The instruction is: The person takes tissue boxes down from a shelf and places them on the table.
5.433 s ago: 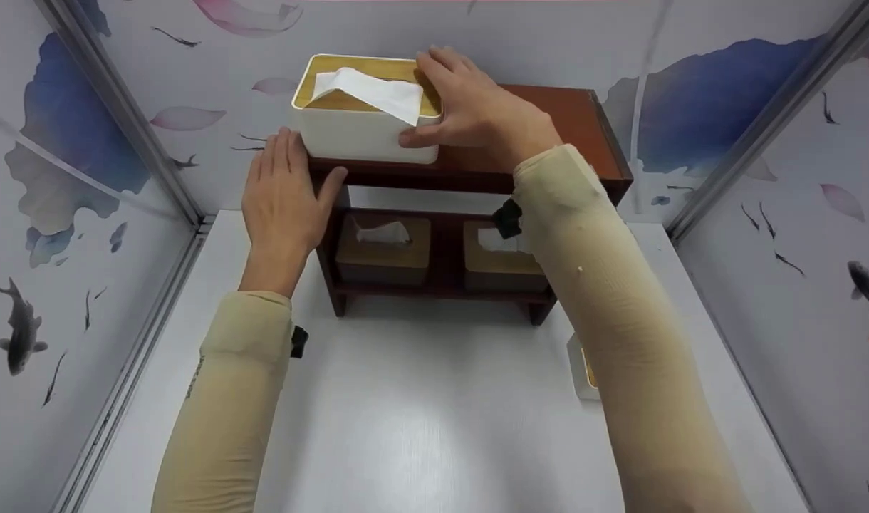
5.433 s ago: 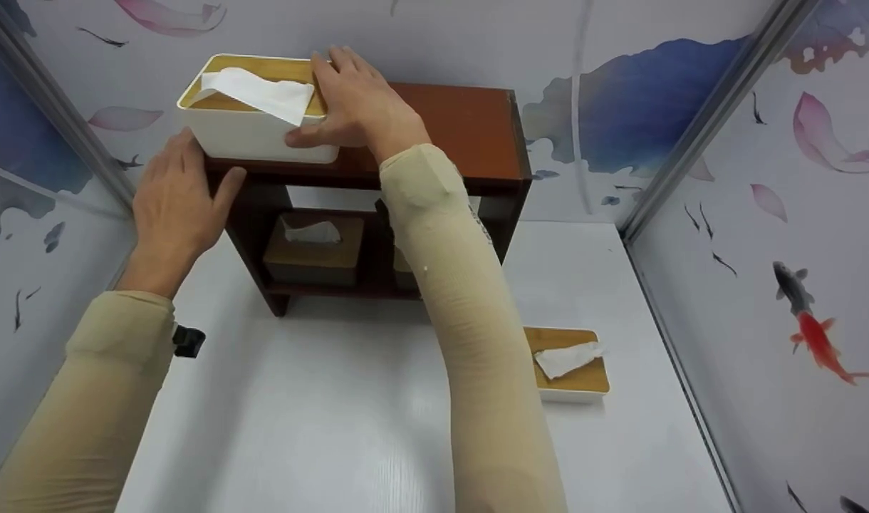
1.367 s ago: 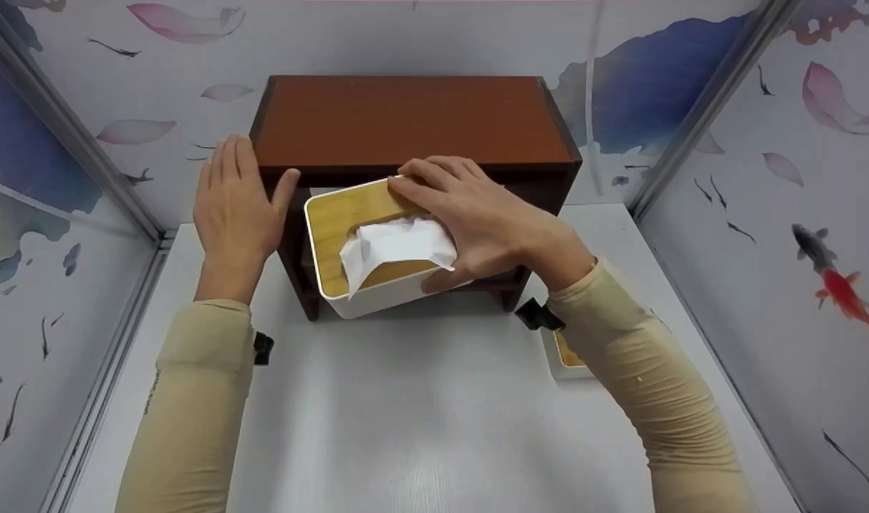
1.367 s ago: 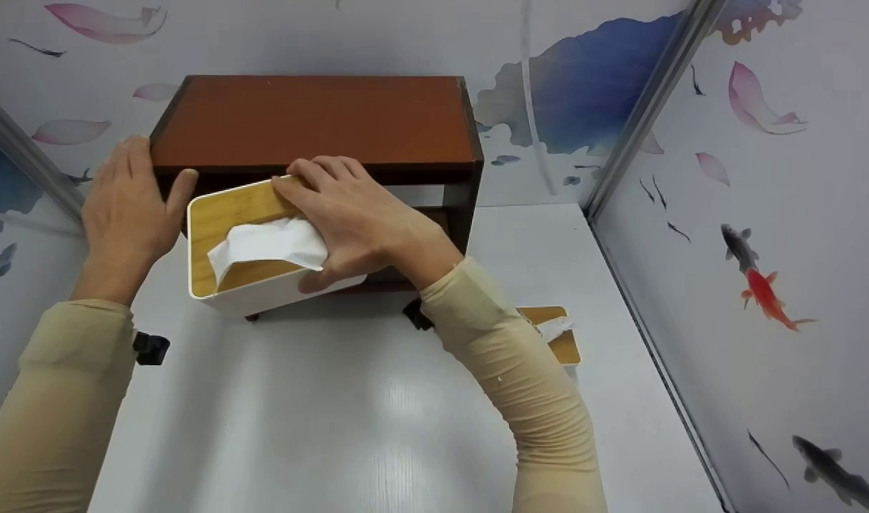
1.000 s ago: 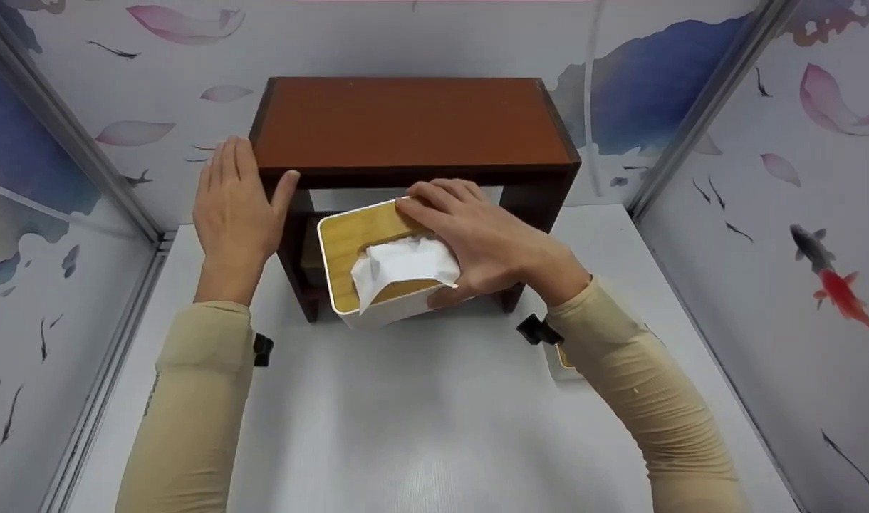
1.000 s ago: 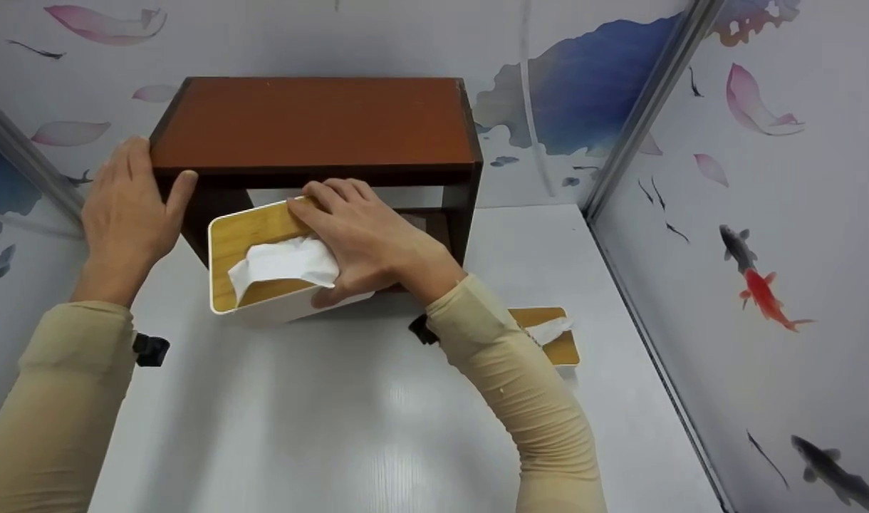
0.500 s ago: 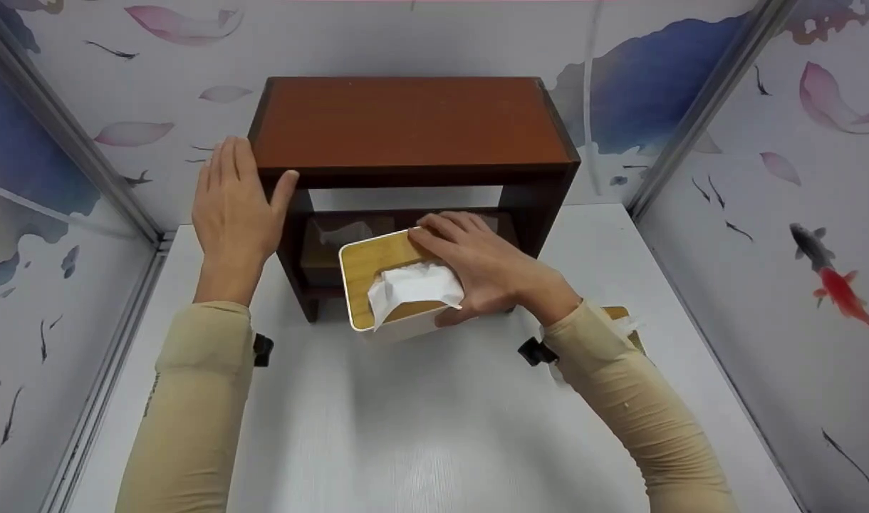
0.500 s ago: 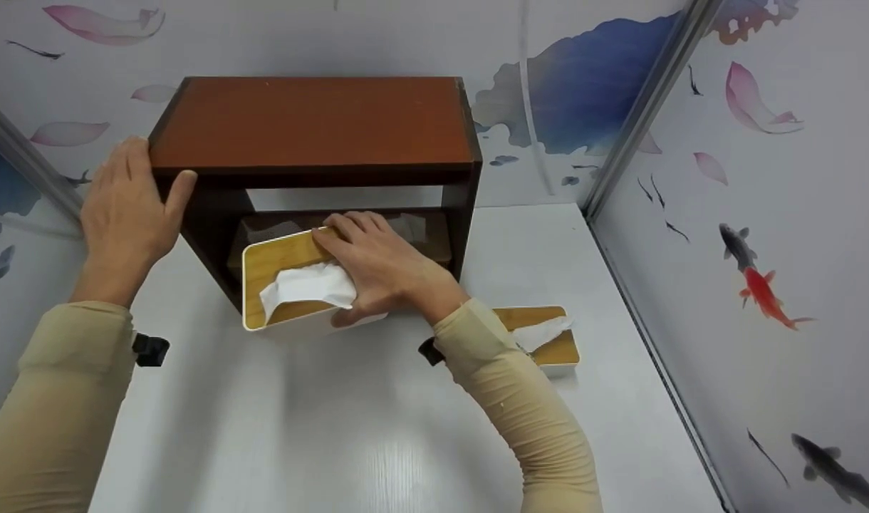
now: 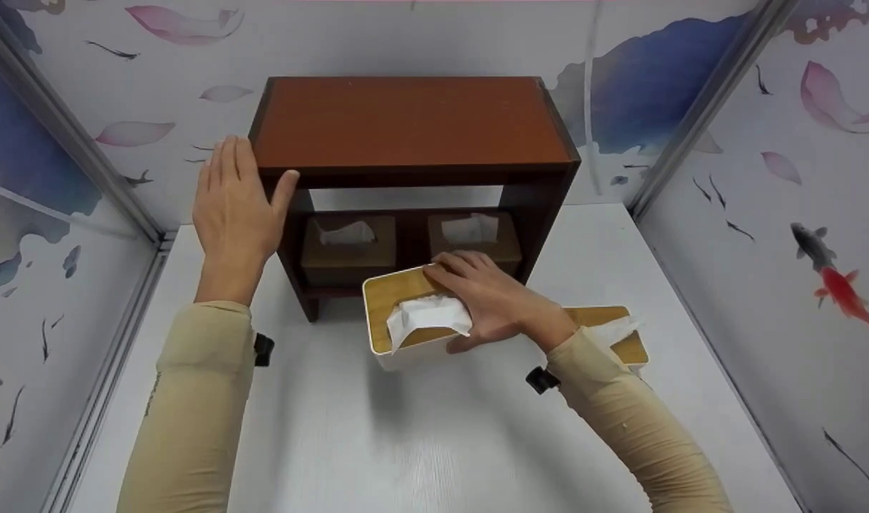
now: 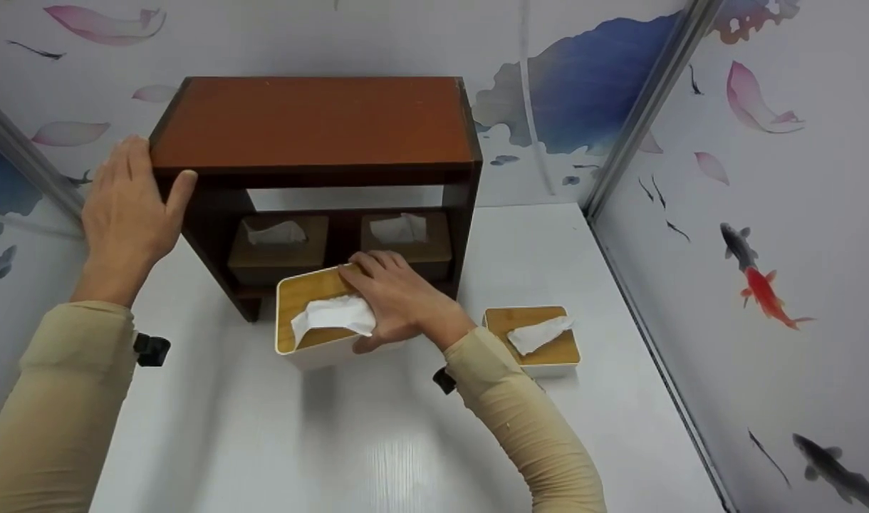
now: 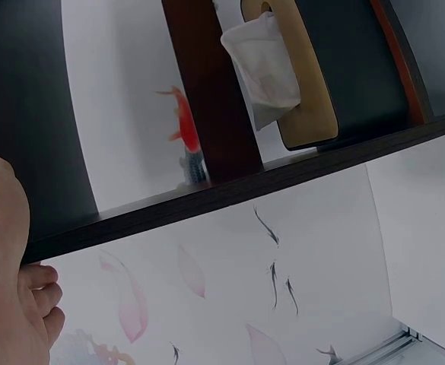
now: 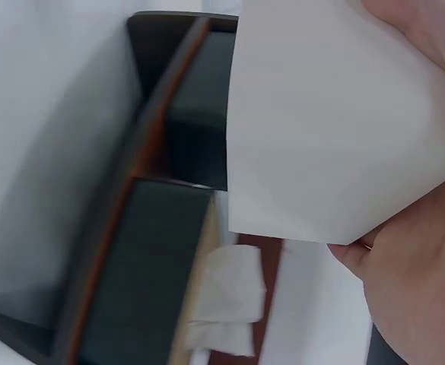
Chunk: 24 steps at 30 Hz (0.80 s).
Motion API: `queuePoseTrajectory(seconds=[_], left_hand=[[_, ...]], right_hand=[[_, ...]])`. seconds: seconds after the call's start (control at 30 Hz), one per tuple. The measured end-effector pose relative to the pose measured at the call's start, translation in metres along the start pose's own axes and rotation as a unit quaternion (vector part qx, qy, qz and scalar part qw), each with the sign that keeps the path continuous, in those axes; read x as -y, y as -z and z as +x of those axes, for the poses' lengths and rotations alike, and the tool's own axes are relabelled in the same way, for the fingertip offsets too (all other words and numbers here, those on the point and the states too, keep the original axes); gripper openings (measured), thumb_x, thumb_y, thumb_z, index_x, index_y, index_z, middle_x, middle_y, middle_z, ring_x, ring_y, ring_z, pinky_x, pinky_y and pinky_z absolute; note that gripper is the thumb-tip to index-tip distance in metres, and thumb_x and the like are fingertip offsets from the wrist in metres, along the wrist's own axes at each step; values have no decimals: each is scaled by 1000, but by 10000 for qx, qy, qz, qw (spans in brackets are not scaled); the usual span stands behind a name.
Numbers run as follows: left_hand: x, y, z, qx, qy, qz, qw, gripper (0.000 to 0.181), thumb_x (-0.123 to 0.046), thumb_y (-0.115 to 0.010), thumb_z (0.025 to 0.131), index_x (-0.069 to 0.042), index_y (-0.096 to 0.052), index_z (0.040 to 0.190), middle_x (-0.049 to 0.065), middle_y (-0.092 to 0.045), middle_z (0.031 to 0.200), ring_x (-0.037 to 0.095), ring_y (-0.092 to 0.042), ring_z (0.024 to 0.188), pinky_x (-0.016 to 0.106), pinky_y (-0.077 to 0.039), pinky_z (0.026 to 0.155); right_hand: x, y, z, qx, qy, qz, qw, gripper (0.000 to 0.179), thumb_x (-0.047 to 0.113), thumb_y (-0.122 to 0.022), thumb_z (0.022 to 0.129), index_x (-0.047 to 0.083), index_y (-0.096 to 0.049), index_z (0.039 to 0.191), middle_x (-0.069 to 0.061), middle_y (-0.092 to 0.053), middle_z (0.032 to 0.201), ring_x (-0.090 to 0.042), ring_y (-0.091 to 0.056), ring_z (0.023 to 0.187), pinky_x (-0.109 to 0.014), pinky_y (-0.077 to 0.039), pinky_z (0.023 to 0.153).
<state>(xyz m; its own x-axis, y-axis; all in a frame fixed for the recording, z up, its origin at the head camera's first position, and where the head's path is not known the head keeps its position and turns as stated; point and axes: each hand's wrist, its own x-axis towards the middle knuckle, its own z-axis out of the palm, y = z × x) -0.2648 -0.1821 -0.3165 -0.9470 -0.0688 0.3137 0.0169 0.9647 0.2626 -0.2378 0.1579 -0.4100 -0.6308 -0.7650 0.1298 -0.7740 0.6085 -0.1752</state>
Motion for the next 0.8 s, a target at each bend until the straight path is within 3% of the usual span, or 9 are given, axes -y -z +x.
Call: queuePoseTrajectory(seconds=[0.8], left_hand=[[0, 0, -1, -85, -28, -89, 9999, 89, -69, -18, 97, -3, -6, 157, 17, -10, 164, 31, -9, 153, 44, -6, 127]], right_hand=[[-41, -87, -56, 642, -884, 212, 9938, 113, 63, -80, 61, 10, -37, 150, -15, -41, 149, -37, -35, 140, -55, -28, 117]])
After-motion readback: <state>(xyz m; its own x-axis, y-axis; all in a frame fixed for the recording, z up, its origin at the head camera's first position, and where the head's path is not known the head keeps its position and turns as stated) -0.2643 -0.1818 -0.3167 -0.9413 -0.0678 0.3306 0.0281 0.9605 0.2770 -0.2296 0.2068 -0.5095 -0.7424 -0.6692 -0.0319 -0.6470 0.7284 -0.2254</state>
